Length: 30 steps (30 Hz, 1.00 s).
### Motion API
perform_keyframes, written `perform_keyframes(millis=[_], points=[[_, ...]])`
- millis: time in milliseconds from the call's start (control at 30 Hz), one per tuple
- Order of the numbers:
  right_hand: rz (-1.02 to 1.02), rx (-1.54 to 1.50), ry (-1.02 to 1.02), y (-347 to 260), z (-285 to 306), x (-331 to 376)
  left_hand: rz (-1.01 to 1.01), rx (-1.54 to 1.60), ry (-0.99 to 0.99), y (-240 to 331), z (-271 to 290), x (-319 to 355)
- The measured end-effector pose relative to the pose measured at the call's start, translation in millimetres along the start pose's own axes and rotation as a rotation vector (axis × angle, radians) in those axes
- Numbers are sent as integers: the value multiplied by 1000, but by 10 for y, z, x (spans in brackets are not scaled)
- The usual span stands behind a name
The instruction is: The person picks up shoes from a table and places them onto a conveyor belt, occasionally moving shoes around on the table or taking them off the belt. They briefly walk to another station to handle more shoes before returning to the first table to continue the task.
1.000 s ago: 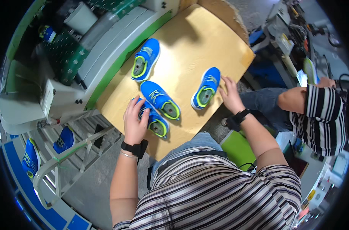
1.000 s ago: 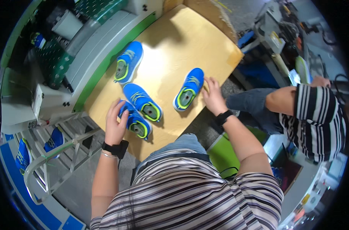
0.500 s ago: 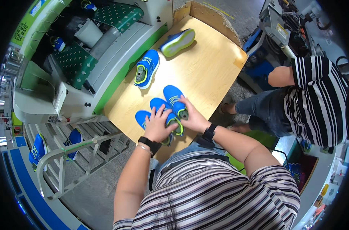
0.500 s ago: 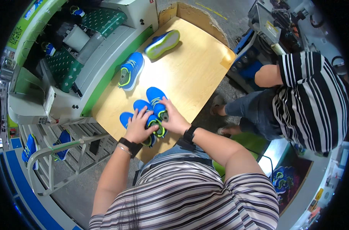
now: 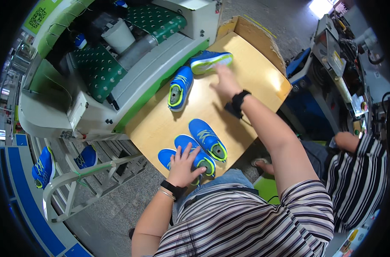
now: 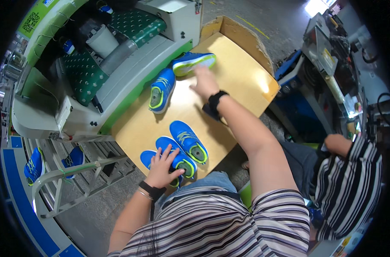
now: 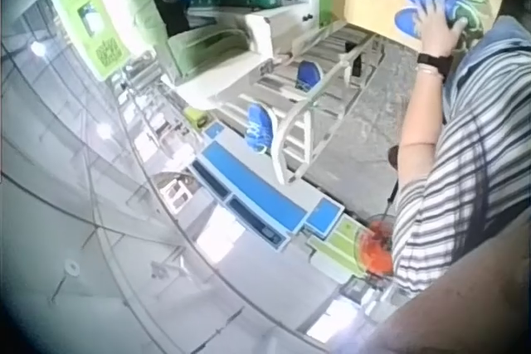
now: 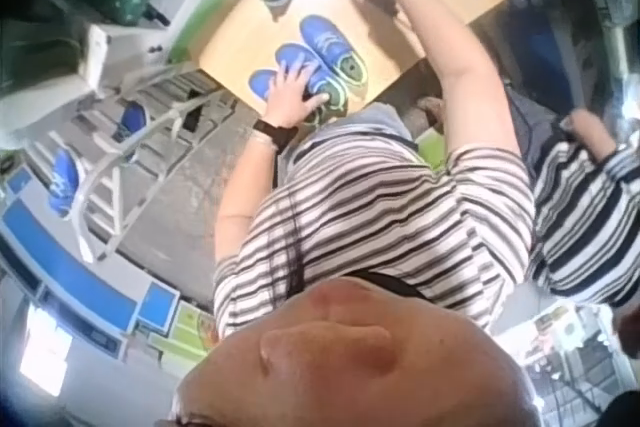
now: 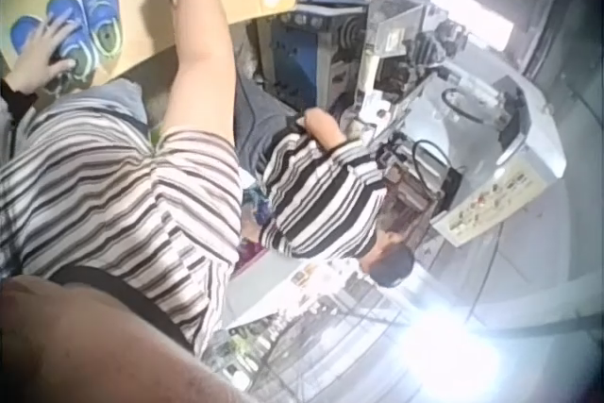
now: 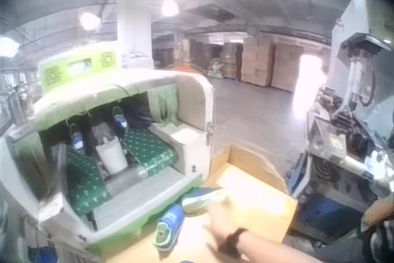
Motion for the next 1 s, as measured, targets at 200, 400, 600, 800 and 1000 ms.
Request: perform_keyframes(millis=[200, 400, 600, 800, 1000], points=[[-278, 340, -18, 789, -85, -459, -42, 66, -73, -19, -115, -35], [-216, 221, -50, 629, -55, -57, -31, 139, -110, -30, -49, 21], [-406, -454, -12, 778, -29, 992, 39, 539, -198, -237, 142, -241], [64, -655, -341, -801, 357, 1006, 179, 1683, 175, -681, 938, -390], [103, -821, 32, -1233, 349, 346, -23, 1824, 186, -503, 1638, -219]])
Point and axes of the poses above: each hand's wrist, its own x-axis away from the middle knuckle, its own z-axis out of the back of the hand, y = z × x, the point moved 10 cm from there along -x, towards the middle knuckle, and after that the axes turned 7 degrees about z, right-handed, at the moved point
